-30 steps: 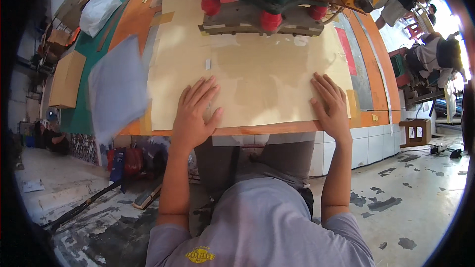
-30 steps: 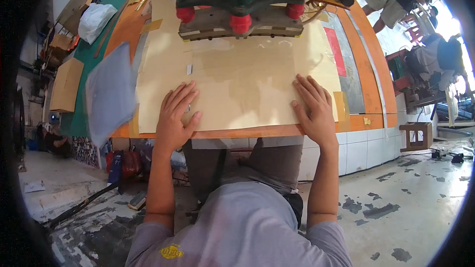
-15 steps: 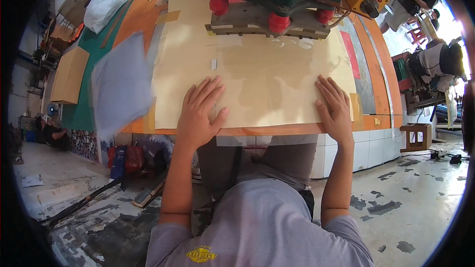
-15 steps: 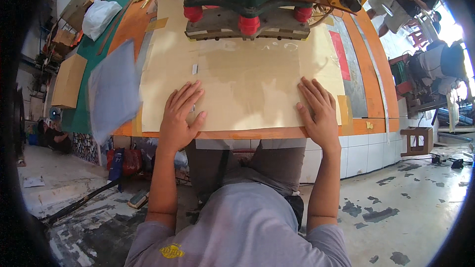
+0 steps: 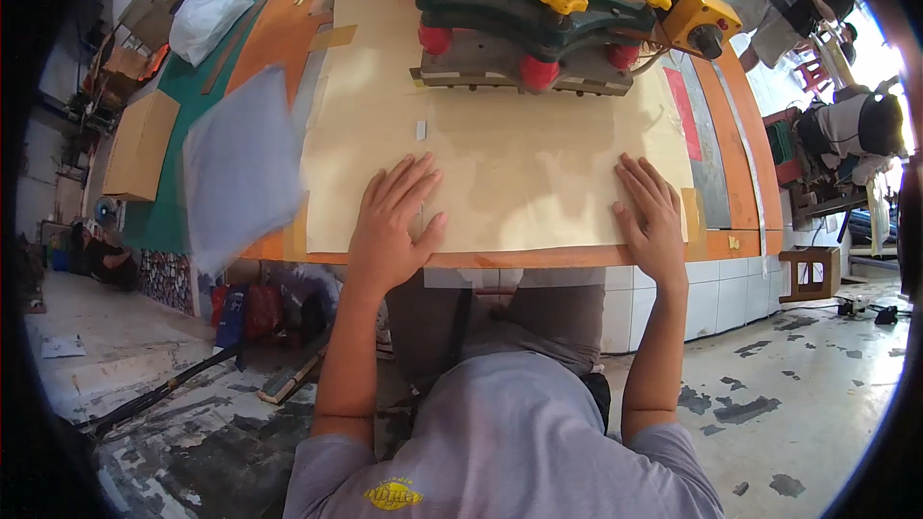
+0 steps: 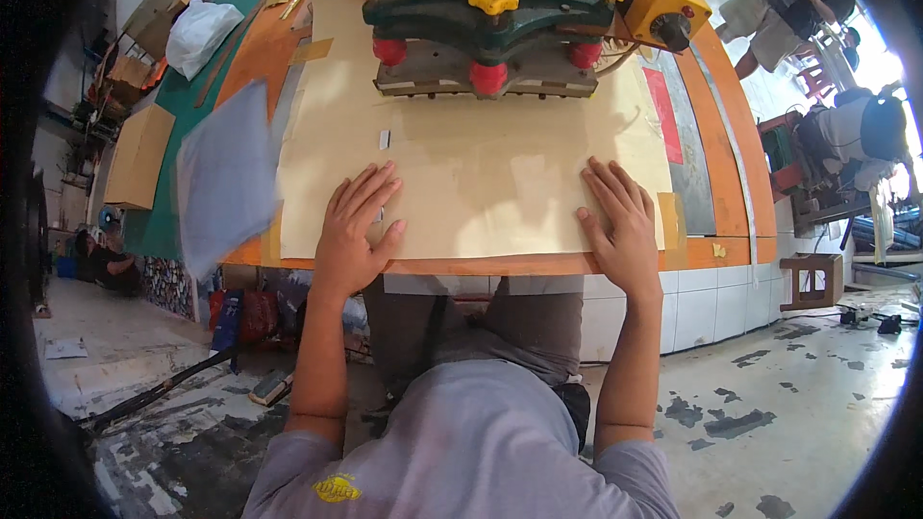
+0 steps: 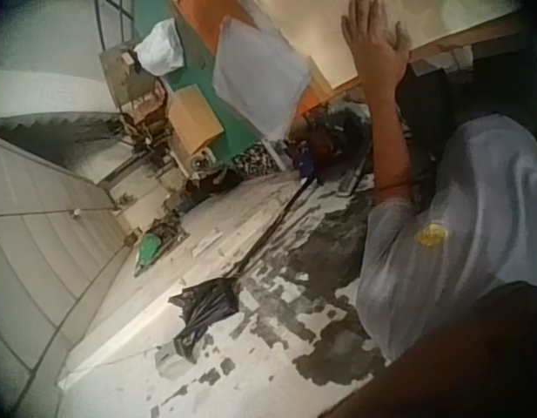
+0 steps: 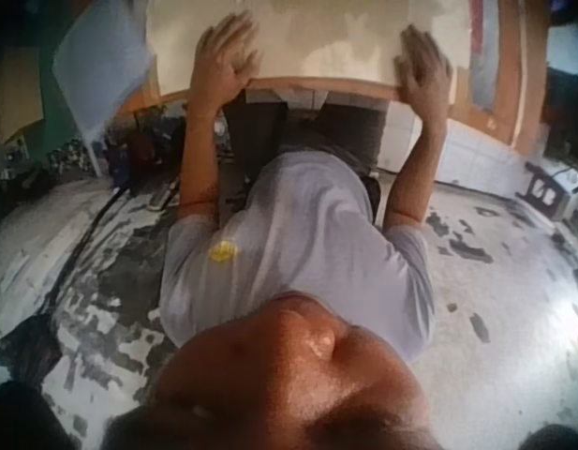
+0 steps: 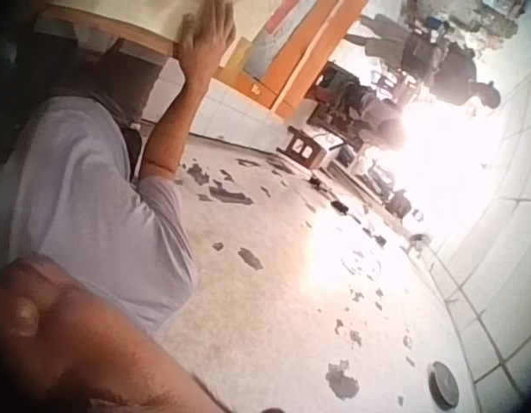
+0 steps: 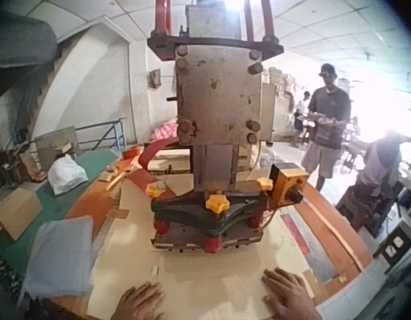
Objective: The person aligns plastic sheets on a machine bed, presses two activation buttons to trigger the press, and removes the sealed pieces.
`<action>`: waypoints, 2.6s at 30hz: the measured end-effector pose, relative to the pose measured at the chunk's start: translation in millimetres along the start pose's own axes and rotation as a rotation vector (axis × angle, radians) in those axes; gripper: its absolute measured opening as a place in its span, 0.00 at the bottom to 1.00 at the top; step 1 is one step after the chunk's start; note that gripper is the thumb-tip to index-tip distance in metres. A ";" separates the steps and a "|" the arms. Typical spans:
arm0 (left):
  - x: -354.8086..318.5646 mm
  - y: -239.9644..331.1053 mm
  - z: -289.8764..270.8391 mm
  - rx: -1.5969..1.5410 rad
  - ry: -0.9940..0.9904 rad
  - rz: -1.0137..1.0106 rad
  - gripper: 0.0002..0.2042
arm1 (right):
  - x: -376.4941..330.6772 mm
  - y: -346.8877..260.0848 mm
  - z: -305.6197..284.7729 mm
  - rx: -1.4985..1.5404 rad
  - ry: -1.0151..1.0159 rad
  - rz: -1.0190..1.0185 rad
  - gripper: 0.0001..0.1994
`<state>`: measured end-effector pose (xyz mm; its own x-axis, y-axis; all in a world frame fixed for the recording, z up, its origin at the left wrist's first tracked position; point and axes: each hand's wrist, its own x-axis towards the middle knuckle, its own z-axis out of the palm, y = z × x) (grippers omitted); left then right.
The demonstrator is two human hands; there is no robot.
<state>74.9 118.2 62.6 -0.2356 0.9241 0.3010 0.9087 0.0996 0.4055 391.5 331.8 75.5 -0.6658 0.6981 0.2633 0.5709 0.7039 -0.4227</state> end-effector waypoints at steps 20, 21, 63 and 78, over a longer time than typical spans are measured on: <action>-23.5 0.5 1.2 -0.048 0.140 0.001 0.25 | -22.7 7.7 2.6 0.016 0.165 0.002 0.17; -32.0 -0.7 3.6 -0.026 0.189 -0.007 0.25 | -27.3 8.3 4.7 0.007 0.222 0.017 0.15; -17.4 -36.8 -32.7 -0.043 0.345 -0.295 0.12 | -17.0 16.8 -12.8 -0.057 0.240 0.092 0.13; 119.9 -116.2 34.1 0.083 0.132 -0.050 0.24 | 127.9 78.7 31.4 0.079 -0.060 0.102 0.30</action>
<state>-47.2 230.0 22.1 -0.3197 0.8613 0.3948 0.9187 0.1799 0.3516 336.2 472.4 48.7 -0.6356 0.7544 0.1640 0.5988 0.6158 -0.5121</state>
